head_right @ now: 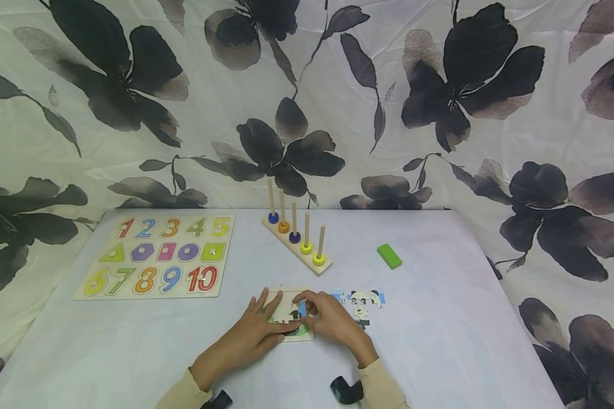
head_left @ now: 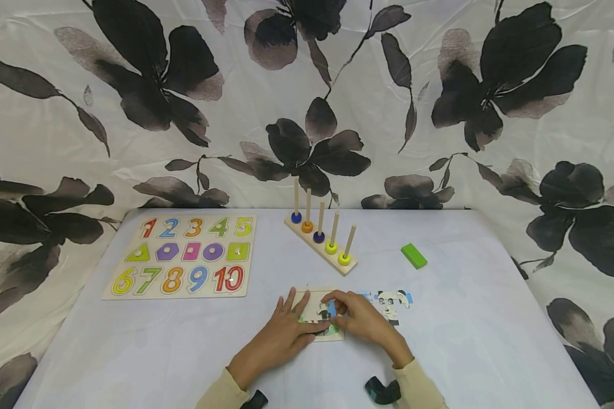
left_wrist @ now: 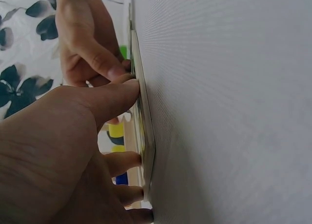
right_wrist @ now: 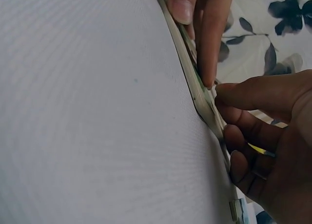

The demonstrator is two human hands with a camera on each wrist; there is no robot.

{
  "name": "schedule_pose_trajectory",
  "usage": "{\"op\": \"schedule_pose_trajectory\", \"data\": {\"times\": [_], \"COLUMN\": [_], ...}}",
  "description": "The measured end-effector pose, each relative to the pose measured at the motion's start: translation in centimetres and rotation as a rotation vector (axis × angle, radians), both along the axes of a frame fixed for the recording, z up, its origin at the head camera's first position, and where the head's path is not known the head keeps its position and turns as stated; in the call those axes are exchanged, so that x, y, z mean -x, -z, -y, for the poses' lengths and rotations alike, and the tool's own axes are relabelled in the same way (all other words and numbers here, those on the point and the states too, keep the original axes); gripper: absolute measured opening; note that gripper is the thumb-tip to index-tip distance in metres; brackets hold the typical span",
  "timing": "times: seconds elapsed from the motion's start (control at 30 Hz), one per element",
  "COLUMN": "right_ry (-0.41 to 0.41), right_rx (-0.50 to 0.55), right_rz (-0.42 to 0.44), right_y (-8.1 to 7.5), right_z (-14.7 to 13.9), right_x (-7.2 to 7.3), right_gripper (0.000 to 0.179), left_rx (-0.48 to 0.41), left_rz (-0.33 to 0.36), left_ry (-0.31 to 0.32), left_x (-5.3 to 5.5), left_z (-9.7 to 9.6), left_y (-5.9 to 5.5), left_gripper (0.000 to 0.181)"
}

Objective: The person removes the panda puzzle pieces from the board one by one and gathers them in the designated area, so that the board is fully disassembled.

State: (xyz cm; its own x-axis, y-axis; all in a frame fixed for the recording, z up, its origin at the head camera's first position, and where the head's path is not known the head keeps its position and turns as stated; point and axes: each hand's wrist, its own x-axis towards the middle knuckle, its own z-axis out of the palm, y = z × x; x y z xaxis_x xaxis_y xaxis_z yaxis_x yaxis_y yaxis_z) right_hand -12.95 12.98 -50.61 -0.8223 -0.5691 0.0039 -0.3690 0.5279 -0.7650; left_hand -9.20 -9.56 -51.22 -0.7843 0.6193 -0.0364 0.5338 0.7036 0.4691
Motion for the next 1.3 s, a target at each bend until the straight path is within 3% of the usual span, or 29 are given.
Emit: {"op": "schedule_pose_trajectory", "data": {"times": [0.23, 0.43, 0.8, 1.07, 1.3], "right_ry": [0.021, 0.086, 0.219, 0.332, 0.394], "right_rx": [0.004, 0.009, 0.053, 0.06, 0.064], "right_rz": [0.007, 0.013, 0.05, 0.092, 0.072], "right_y": [0.1, -0.3, -0.3, -0.7, -0.3], "right_z": [-0.4, -1.4, -5.6, -8.4, -11.0], "right_x": [-0.1, -0.2, -0.5, -1.1, -1.7], "right_gripper": [0.032, 0.033, 0.035, 0.034, 0.033], "left_rx": [-0.009, -0.007, -0.012, -0.045, -0.041], "left_rz": [0.01, 0.016, 0.038, 0.006, 0.002], "left_ry": [-0.001, -0.004, -0.023, -0.018, -0.016], "left_x": [-0.1, -0.1, -0.1, -0.2, 0.0], "left_z": [0.0, 0.0, -0.1, 0.0, -0.1], "left_y": [0.0, 0.0, -0.1, 0.2, 0.3], "left_gripper": [0.038, 0.038, 0.038, 0.037, 0.038]}}
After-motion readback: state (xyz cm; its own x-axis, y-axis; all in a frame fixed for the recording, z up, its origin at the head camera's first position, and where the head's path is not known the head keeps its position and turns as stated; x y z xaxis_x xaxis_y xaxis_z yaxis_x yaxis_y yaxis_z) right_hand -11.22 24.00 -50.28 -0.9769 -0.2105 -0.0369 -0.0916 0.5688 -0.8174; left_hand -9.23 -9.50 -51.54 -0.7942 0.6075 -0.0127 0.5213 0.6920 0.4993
